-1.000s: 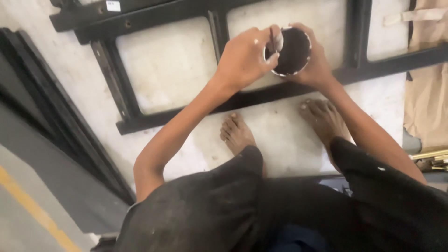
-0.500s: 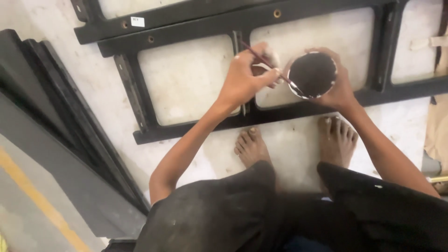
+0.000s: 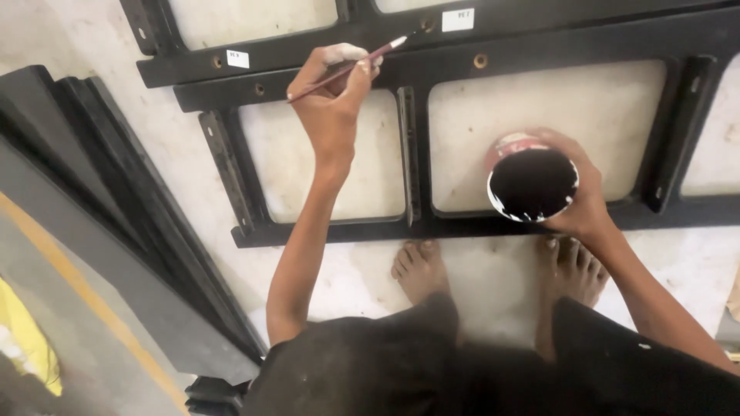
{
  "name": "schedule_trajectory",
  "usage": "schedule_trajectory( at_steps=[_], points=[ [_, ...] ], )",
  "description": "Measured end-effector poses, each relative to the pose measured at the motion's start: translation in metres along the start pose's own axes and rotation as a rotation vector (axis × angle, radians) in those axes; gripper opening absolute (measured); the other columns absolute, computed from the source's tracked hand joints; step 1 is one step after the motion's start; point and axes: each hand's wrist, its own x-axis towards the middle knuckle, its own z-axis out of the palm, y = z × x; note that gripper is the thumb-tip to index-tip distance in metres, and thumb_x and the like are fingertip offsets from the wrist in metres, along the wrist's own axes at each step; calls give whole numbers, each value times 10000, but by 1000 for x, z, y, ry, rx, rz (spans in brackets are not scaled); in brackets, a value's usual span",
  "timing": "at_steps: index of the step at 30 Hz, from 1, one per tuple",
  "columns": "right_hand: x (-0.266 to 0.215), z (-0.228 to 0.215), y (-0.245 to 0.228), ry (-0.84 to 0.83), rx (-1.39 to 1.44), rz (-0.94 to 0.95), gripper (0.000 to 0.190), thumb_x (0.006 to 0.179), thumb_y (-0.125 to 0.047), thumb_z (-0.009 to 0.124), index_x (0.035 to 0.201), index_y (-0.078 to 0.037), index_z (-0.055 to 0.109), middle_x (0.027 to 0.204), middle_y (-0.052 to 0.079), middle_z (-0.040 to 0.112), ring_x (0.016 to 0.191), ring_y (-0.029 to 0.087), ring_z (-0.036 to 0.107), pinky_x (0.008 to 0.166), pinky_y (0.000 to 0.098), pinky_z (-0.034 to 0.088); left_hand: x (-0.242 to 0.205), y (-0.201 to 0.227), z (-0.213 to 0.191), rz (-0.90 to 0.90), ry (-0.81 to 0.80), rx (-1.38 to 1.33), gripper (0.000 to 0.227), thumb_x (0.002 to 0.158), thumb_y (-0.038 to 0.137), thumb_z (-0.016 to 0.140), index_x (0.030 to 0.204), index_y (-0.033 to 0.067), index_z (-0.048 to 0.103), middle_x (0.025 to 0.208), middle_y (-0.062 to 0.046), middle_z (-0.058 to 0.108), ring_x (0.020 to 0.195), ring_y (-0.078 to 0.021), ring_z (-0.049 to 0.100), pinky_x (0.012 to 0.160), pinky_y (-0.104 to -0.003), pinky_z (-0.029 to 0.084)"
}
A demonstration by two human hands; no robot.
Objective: Painting black metal frames and gold rods using a brush and black paint.
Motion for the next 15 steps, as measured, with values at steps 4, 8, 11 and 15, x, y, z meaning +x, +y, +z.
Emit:
schedule_trajectory(
  at_steps=[4, 8, 11, 15],
  points=[
    [3, -2, 0, -5, -16, -36, 982, 621, -262, 921, 1483, -114, 473, 1507, 181, 537, 1446, 329, 531, 1248, 470, 472, 3, -13, 9, 69, 38, 210, 110, 947, -78, 707, 1031, -9, 713, 974, -87, 741, 905, -145, 743, 841, -269, 619],
    [4, -5, -4, -17, -124, 19, 965, 608, -244, 915, 1465, -126, 489, 1501, 167, 559, 1438, 343, 537, 1236, 476, 459, 4, -19, 15, 137, 33, 284, 151, 920, -96, 707, 1047, -14, 706, 1007, -82, 726, 938, -147, 757, 883, -274, 639],
    [3, -5, 1, -26, -146, -3, 1008, 570, -262, 922, 1465, -130, 477, 1500, 163, 555, 1446, 356, 514, 1251, 498, 443, 6, -25, 15, 120, 27, 288, 149, 917, -102, 705, 1039, -16, 706, 1006, -78, 728, 933, -146, 763, 873, -275, 648],
    [2, -5, 3, -11, -80, -19, 1007, 588, -281, 923, 1476, -146, 469, 1506, 152, 542, 1446, 347, 518, 1248, 489, 453, 10, -31, 16, 122, 23, 287, 141, 922, -103, 705, 1033, -16, 710, 1006, -74, 724, 932, -146, 764, 868, -277, 652]
  ],
)
